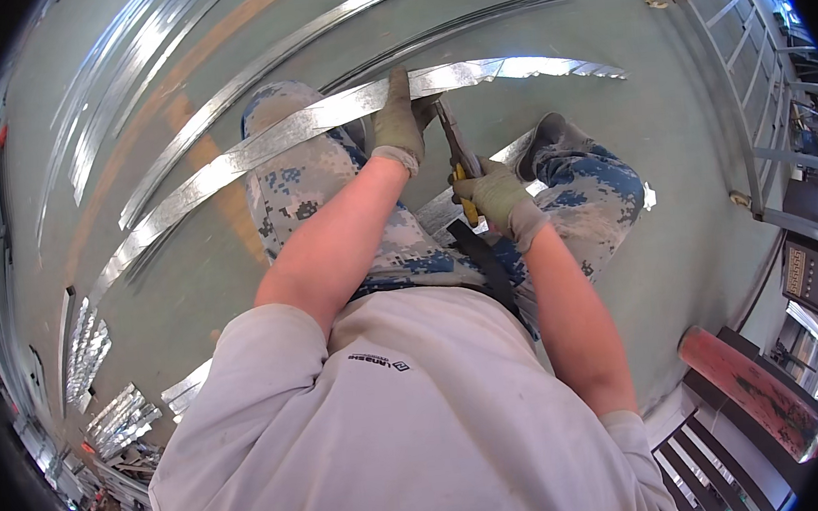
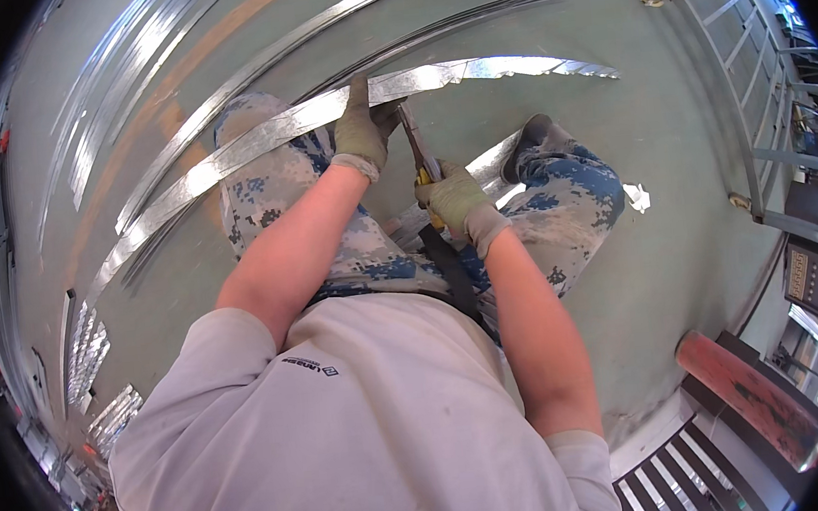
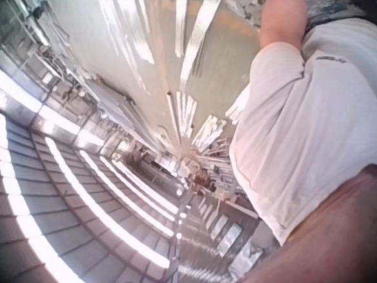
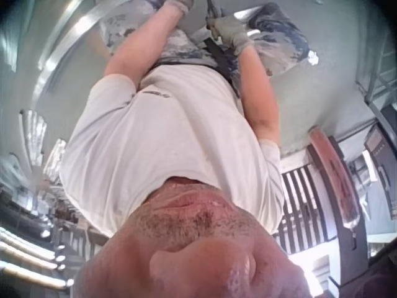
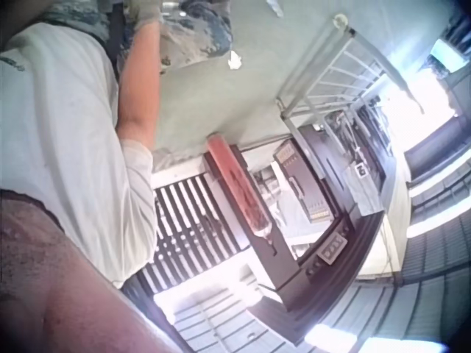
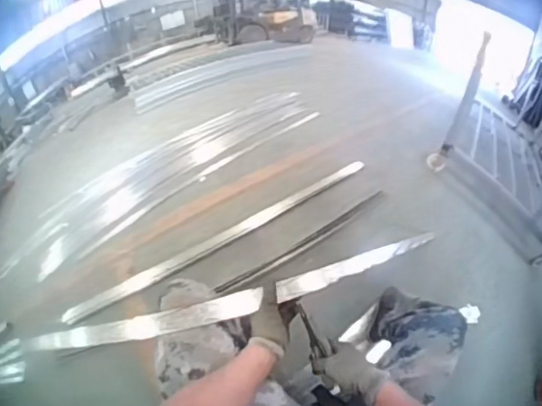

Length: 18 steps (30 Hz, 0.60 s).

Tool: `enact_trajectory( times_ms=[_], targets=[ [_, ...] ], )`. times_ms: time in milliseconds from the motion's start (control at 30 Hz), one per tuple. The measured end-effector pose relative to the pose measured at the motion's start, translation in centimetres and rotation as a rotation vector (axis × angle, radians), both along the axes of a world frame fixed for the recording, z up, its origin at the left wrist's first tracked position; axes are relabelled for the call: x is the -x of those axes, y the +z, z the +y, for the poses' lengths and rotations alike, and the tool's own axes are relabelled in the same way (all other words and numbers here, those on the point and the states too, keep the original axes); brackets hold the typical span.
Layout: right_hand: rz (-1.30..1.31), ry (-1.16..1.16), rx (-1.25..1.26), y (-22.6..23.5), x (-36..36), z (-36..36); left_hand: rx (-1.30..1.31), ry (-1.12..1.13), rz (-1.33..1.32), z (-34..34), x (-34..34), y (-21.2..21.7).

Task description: The person sits on the floor and uses tin snips to cut a long, thin metal strip into smaller pieces. The person holds the strip with one hand and cuts it with the other, creating multiple segments.

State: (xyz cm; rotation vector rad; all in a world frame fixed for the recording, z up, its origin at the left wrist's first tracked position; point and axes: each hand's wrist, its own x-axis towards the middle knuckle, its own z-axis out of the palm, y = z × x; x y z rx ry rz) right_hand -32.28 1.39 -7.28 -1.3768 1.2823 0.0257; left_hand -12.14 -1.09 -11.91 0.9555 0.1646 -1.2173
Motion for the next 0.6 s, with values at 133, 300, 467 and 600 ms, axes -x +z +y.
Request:
enact_trajectory(
  times_ms=[133,300,467,600],
  targets=[
    [-0.063,-0.041,-0.073,-0.5,-0.8,0.3,-0.107,-0.007,-0.017,0.3,-0.4,0.9],
    [0.011,0.023,-0.068,0.4,-1.4,-0.3,-0.069,-0.02,-0.037,0.7,-0.7,0.3],
    [-0.003,0.019,-0.035,-0.2,-1.5,-0.4,-0.081,-0.023,-0.085,0.6,-0.4,1.0],
    [-0.011,0.002,-0.049,0.9,-2.5,-0.6,-0.088,-0.104,-0.129,1.1,-0.9,0.6]
  ],
)
